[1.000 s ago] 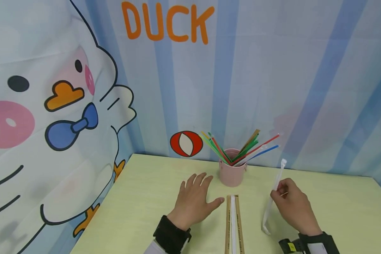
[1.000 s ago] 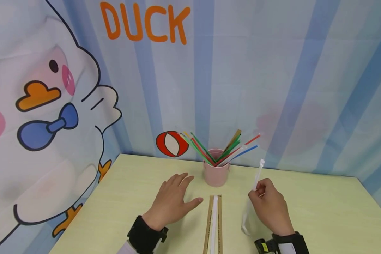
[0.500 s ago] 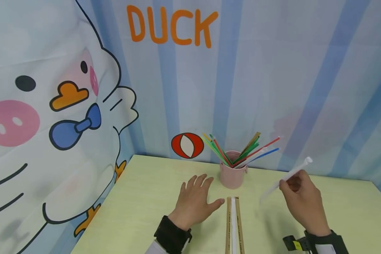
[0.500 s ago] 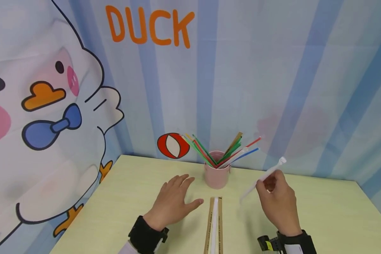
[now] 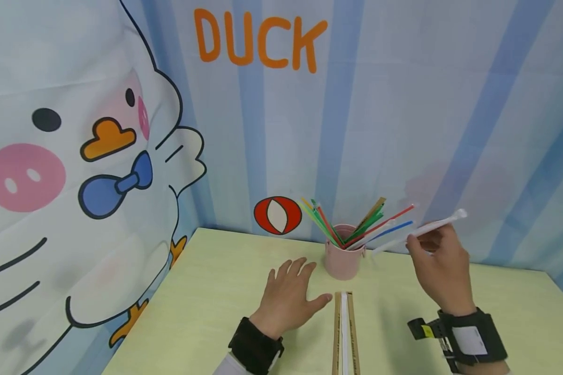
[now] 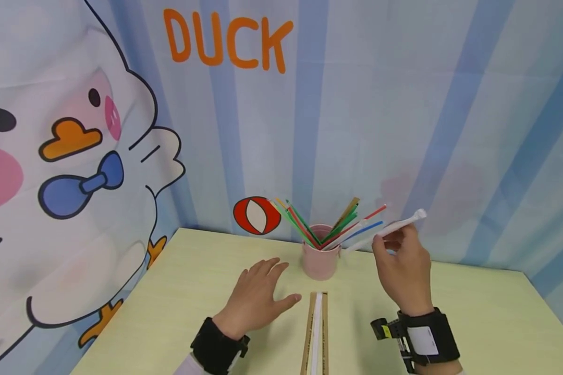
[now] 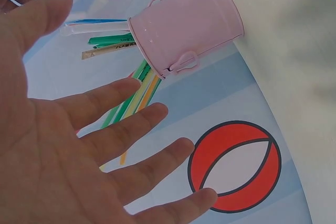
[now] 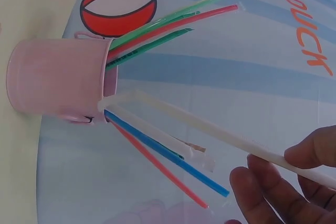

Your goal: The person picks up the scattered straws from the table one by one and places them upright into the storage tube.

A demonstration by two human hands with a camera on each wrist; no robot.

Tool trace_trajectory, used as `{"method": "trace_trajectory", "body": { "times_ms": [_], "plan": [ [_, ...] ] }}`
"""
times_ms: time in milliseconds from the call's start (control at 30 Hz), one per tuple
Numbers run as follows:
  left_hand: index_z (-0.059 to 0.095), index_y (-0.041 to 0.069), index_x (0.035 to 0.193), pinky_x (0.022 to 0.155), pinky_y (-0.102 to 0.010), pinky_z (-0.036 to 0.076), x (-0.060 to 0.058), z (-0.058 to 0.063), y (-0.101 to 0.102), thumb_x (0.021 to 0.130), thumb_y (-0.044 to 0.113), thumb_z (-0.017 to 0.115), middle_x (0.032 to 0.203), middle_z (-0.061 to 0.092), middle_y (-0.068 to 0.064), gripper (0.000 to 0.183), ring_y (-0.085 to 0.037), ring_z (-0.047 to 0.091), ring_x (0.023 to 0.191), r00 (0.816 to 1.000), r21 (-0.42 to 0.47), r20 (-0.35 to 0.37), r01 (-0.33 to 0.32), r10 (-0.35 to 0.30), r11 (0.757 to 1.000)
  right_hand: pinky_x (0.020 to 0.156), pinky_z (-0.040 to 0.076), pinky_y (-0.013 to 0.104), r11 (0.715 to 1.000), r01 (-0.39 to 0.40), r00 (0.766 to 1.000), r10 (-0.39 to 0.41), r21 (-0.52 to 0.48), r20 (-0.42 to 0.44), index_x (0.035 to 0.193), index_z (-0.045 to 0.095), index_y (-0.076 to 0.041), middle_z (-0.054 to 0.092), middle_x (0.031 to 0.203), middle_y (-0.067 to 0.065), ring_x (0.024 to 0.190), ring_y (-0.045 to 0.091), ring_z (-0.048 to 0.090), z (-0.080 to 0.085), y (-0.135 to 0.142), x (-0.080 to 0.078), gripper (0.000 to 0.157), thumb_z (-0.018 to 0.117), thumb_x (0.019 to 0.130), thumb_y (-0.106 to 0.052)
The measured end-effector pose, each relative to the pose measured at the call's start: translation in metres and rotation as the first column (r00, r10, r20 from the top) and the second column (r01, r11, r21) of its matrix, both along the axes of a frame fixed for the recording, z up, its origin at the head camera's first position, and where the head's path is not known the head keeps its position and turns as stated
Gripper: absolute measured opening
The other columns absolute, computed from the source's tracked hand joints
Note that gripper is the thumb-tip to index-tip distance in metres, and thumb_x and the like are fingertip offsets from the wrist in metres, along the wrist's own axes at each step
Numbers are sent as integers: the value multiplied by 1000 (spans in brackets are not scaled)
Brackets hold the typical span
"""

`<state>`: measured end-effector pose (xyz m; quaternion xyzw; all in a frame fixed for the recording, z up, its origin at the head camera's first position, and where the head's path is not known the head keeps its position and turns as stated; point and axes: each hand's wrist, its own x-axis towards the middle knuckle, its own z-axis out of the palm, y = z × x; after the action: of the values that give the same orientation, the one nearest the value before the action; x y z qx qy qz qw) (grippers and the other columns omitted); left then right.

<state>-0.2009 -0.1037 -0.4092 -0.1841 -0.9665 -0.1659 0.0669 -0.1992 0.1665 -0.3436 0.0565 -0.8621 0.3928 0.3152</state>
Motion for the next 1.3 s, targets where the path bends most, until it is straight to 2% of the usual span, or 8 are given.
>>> {"method": "trace_trajectory", "body": {
  "times_ms": [267, 533, 733, 1000, 1300],
  "plan": [
    [49, 15, 140, 101, -67, 33, -1, 0, -1, 87, 61, 59, 143, 45, -10, 71, -33, 34, 129, 1000, -4, 12, -5, 5, 1000, 71, 53, 59, 1000, -29, 1000, 29, 1, 1, 129, 49, 1, 67, 107, 23, 90, 32, 64, -1, -16, -20, 37, 53, 99, -20],
    [48, 16, 141, 101, -67, 33, -2, 0, -1, 87, 62, 59, 144, 44, -8, 72, -32, 33, 130, 1000, -10, 25, -8, 8, 1000, 70, 52, 58, 1000, -15, 1000, 15, 23, -4, 124, 53, 2, 69, 102, 24, 88, 33, 65, -16, -26, -38, 32, 54, 98, -17],
    [48, 16, 140, 100, -67, 34, -2, 2, 0, 87, 62, 58, 144, 44, -8, 72, -32, 34, 130, 1000, -20, 21, -5, 5, 1000, 68, 52, 58, 998, 2, 998, -6, 64, 67, 127, 51, 3, 68, 104, 26, 88, 35, 65, -31, -32, -44, 35, 52, 99, -19],
    [49, 16, 140, 100, -67, 34, -4, 0, -1, 87, 63, 58, 143, 45, -8, 71, -31, 34, 129, 1000, -33, 9, -13, 13, 999, 59, 52, 53, 993, -1, 992, -15, 122, 127, 120, 56, 5, 69, 100, 27, 79, 36, 65, -50, -35, -54, 33, 49, 101, -21],
    [50, 16, 140, 99, -66, 35, -4, 1, -2, 87, 63, 57, 143, 46, -7, 71, -31, 35, 129, 1000, -39, 8, -10, 10, 999, 53, 51, 46, 985, -16, 975, -23, 171, 220, 113, 61, 3, 69, 100, 24, 77, 34, 65, -62, -37, -63, 31, 49, 101, -23]
  ]
}}
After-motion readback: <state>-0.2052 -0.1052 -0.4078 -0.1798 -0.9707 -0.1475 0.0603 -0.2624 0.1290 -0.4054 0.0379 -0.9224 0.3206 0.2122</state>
